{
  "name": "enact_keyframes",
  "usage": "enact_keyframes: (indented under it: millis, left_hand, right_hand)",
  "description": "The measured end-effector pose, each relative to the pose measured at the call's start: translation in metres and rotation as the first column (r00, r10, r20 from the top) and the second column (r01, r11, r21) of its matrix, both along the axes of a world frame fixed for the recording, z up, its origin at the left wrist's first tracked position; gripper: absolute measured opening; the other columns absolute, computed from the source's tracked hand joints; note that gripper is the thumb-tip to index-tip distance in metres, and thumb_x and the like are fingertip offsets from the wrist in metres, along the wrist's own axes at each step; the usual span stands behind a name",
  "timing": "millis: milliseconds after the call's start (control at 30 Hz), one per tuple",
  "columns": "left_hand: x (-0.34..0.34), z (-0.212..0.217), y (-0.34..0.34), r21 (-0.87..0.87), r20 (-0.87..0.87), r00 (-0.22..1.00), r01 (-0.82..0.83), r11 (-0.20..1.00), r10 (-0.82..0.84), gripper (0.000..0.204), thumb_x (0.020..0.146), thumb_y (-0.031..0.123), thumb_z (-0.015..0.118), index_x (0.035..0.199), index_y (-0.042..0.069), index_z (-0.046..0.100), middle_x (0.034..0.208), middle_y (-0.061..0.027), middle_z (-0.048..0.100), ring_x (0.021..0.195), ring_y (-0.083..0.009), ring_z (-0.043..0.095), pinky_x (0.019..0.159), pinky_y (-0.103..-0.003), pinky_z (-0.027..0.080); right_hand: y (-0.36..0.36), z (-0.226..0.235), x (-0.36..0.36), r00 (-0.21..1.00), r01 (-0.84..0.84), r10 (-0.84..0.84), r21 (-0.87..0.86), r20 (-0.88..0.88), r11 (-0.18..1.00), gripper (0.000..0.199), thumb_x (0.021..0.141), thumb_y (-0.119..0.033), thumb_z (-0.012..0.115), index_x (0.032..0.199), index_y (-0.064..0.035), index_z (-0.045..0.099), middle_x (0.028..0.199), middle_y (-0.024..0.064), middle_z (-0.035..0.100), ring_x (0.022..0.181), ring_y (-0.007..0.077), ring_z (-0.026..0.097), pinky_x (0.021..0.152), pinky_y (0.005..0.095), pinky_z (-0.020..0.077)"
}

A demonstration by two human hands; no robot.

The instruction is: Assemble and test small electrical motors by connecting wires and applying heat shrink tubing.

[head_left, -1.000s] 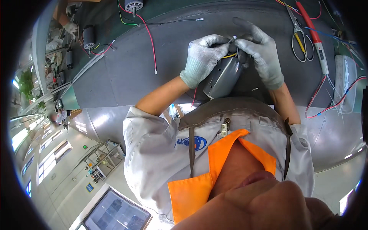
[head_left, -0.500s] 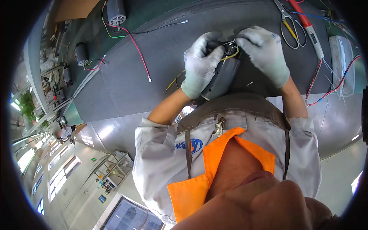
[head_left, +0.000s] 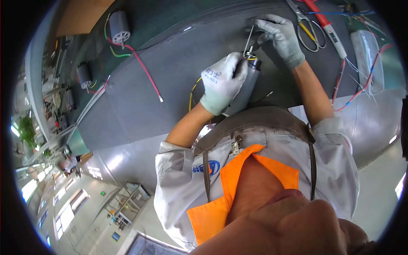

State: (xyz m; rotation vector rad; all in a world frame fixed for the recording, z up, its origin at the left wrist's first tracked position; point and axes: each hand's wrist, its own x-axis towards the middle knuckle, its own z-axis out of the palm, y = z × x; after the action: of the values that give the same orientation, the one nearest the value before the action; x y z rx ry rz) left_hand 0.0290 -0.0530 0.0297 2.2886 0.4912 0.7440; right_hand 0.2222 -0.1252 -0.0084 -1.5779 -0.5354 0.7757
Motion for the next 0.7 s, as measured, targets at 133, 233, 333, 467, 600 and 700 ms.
enact_keyframes:
  millis: [133, 233, 333, 467, 600, 700]
  left_hand:
    - [0.002, 0.0, 0.011, 0.132, -0.046, 0.989, 0.145, 0.981, -0.14, 0.01, 0.086, 0.006, 0.072, 0.094, 0.005, 0.066, 0.073, -0.0129, 0.065, 0.059, -0.0287, 0.064, 0.055, -0.036, 0.05]
    - [0.002, 0.01, 0.033, 0.507, -0.359, 0.882, 0.459, 0.729, -0.306, 0.018, 0.082, 0.017, 0.064, 0.098, 0.007, 0.063, 0.062, -0.0055, 0.059, 0.053, -0.0231, 0.062, 0.047, -0.038, 0.048]
    - [-0.002, 0.014, 0.041, 0.574, -0.462, 0.802, 0.595, 0.563, -0.377, 0.024, 0.079, 0.019, 0.063, 0.099, 0.006, 0.063, 0.063, -0.003, 0.06, 0.052, -0.0206, 0.062, 0.046, -0.037, 0.048]
    - [0.002, 0.014, 0.026, 0.434, -0.504, 0.683, 0.729, 0.529, -0.529, 0.035, 0.078, 0.019, 0.06, 0.106, -0.001, 0.059, 0.069, -0.0049, 0.061, 0.056, -0.0202, 0.063, 0.047, -0.037, 0.048]
    - [-0.006, 0.03, 0.018, 0.559, -0.622, 0.733, 0.662, 0.499, -0.276, 0.037, 0.078, 0.02, 0.06, 0.106, -0.003, 0.058, 0.07, -0.006, 0.061, 0.058, -0.0209, 0.064, 0.049, -0.036, 0.05]
    - [-0.007, 0.032, 0.018, 0.521, -0.589, 0.773, 0.587, 0.62, -0.237, 0.034, 0.085, 0.03, 0.066, 0.108, 0.004, 0.062, 0.071, -0.0065, 0.061, 0.06, -0.0228, 0.064, 0.051, -0.036, 0.05]
  right_hand:
    - [-0.009, 0.022, -0.022, 0.852, -0.067, 0.221, 0.321, -0.475, 0.945, 0.037, 0.097, -0.023, 0.067, 0.115, 0.0083, 0.062, 0.082, 0.006, 0.063, 0.054, 0.0106, 0.057, 0.047, 0.0245, 0.0456]
    - [-0.048, 0.038, -0.022, 0.924, -0.349, 0.382, 0.401, -0.004, 0.847, 0.034, 0.099, -0.03, 0.06, 0.104, 0.0038, 0.064, 0.075, 0.0023, 0.055, 0.052, 0.0091, 0.052, 0.045, 0.0239, 0.0399]
    - [-0.056, 0.043, -0.019, 0.928, -0.364, 0.371, 0.297, 0.035, 0.883, 0.033, 0.099, -0.032, 0.057, 0.095, 0.0001, 0.064, 0.068, -0.0006, 0.051, 0.05, 0.0071, 0.045, 0.043, 0.0238, 0.035]
    - [-0.002, 0.065, -0.025, 0.844, -0.244, 0.377, 0.353, -0.382, 0.903, 0.016, 0.09, -0.018, 0.069, 0.083, -0.0059, 0.062, 0.06, -0.004, 0.043, 0.047, 0.0046, 0.036, 0.043, 0.0237, 0.0263]
    - [0.001, 0.058, -0.021, 0.887, -0.161, 0.26, 0.271, -0.382, 0.949, 0.02, 0.093, -0.023, 0.069, 0.087, -0.004, 0.064, 0.063, -0.0026, 0.049, 0.049, 0.0064, 0.042, 0.044, 0.024, 0.0313]
    - [-0.041, 0.032, 0.02, 0.661, 0.076, -0.024, -0.035, 0.75, 0.996, 0.029, 0.092, -0.027, 0.067, 0.108, -0.003, 0.07, 0.11, 0.0164, 0.071, 0.104, 0.0317, 0.067, 0.091, 0.0395, 0.0522]
